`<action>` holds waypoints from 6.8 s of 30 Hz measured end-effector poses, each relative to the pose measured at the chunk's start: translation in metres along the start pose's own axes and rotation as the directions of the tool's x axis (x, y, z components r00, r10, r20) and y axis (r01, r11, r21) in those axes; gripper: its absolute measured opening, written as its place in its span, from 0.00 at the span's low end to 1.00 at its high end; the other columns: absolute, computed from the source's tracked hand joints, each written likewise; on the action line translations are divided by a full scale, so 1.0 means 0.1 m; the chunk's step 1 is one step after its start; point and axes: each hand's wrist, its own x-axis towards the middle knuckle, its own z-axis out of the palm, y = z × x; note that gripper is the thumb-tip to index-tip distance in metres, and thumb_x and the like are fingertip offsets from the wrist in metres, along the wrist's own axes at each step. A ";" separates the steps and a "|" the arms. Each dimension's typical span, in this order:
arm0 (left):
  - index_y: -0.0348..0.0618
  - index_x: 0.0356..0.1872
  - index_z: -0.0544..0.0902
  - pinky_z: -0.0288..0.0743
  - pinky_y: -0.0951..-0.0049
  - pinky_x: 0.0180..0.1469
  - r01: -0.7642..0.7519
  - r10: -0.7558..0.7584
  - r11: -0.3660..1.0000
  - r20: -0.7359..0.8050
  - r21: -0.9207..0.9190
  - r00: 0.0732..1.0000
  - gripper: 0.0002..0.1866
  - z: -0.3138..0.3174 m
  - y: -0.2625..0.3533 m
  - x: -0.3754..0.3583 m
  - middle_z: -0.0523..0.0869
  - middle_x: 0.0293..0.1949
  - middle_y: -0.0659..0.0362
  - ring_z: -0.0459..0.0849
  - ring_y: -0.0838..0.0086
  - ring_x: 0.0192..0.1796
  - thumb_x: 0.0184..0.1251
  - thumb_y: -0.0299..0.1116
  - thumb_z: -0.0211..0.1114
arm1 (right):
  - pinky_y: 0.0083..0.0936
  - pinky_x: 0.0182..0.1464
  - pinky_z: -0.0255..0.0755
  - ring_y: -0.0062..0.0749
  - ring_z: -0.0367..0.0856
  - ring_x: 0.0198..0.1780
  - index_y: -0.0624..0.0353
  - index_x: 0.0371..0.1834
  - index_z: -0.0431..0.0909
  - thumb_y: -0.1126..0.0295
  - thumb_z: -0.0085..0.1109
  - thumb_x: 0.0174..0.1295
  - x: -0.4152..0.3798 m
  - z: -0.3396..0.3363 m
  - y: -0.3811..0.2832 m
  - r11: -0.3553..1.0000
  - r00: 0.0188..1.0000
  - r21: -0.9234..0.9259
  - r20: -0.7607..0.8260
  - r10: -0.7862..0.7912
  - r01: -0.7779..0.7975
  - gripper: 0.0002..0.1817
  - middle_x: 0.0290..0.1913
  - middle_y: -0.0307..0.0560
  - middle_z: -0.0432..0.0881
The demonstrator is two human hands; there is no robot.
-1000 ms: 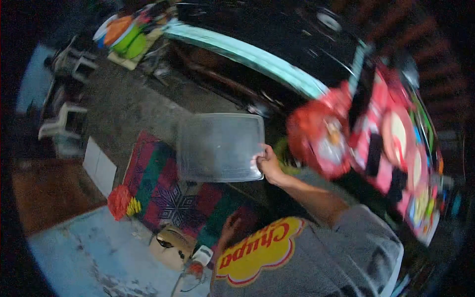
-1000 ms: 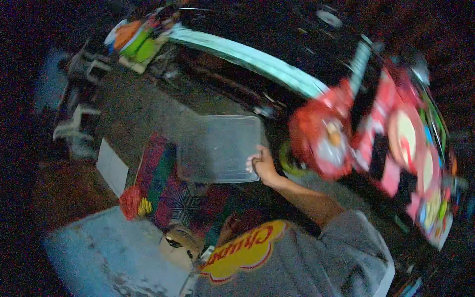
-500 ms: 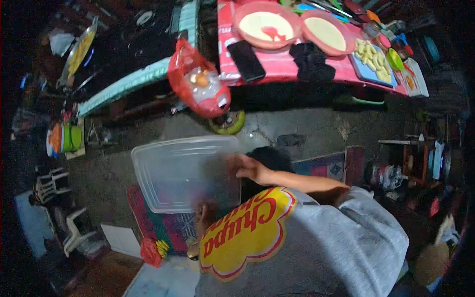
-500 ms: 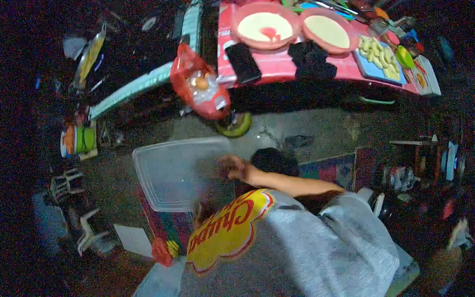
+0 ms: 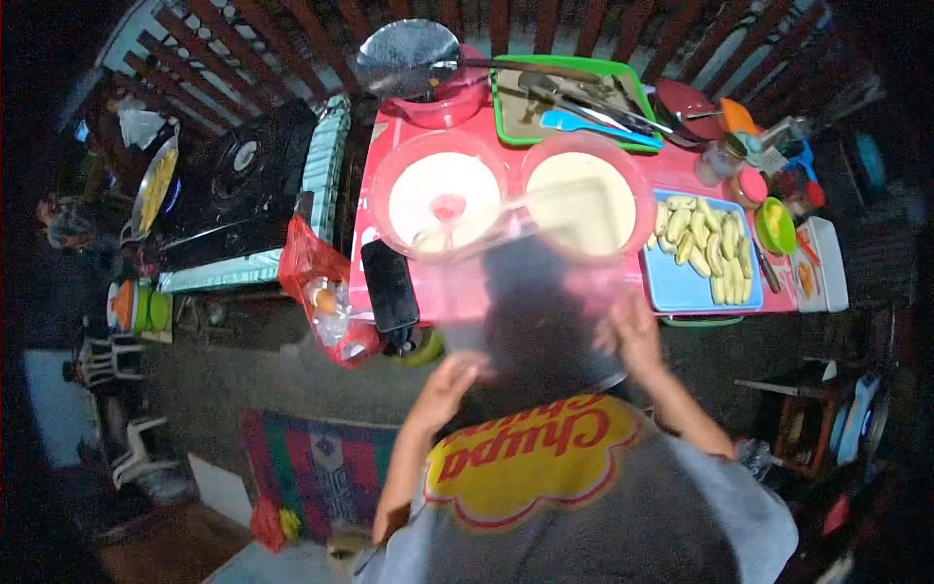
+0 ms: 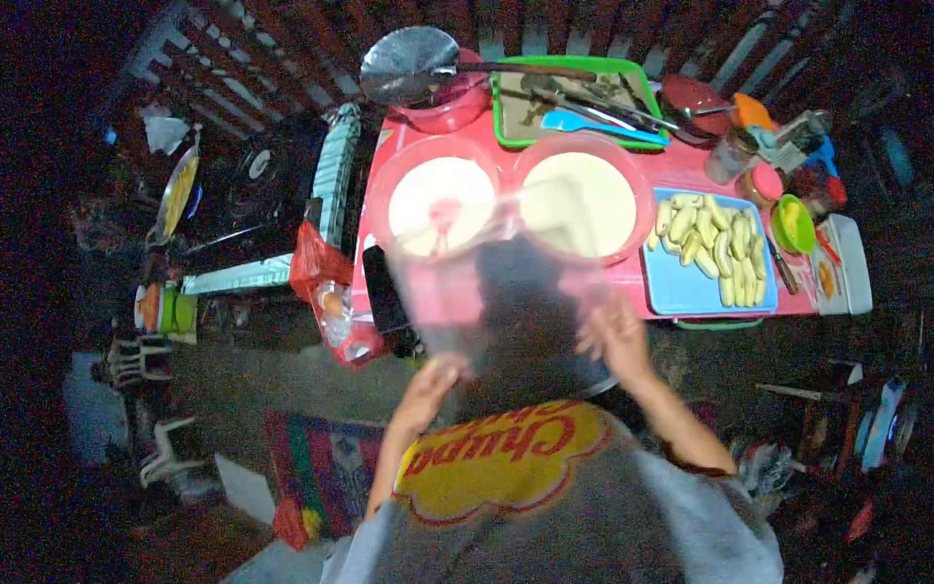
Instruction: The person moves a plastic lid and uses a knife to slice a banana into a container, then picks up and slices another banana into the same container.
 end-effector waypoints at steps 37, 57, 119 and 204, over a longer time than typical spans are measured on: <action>0.34 0.44 0.65 0.57 0.63 0.52 0.100 0.403 0.601 -0.409 0.793 0.819 0.26 0.17 -0.04 1.12 0.69 0.43 0.47 0.65 0.54 0.48 0.38 0.26 0.61 | 0.29 0.43 0.65 0.45 0.71 0.40 0.63 0.39 0.71 0.74 0.47 0.50 1.16 -1.75 -1.44 0.385 0.582 -0.879 -0.162 -0.797 0.282 0.12 0.37 0.53 0.73; 0.37 0.42 0.73 0.67 0.75 0.44 0.059 -0.031 0.810 -0.058 0.584 0.998 0.15 0.88 1.14 1.00 0.77 0.39 0.54 0.75 0.72 0.40 0.55 0.34 0.57 | 0.38 0.47 0.63 0.50 0.69 0.43 0.58 0.46 0.68 0.78 0.48 0.43 0.78 -4.20 0.25 0.185 0.828 -0.901 -0.434 -0.355 -0.393 0.21 0.39 0.56 0.71; 0.47 0.57 0.51 0.70 0.72 0.42 -0.179 0.083 0.761 -0.180 -0.624 0.980 0.26 0.25 1.06 2.31 0.73 0.39 0.52 0.76 0.70 0.38 0.59 0.30 0.49 | 0.09 0.17 0.58 0.12 0.65 0.18 0.60 0.41 0.70 0.73 0.57 0.49 1.39 0.70 -0.79 0.977 0.996 -0.197 -0.020 -0.091 0.085 0.14 0.25 0.34 0.73; 0.44 0.40 0.66 0.73 0.77 0.32 -0.031 -0.268 0.160 -0.074 -0.987 0.961 0.12 0.06 1.45 2.56 0.75 0.38 0.55 0.76 0.72 0.32 0.63 0.39 0.39 | 0.37 0.31 0.67 0.46 0.73 0.32 0.58 0.44 0.64 0.74 0.42 0.51 1.40 0.63 -0.53 0.384 0.890 -0.834 0.246 -0.384 0.397 0.15 0.31 0.51 0.72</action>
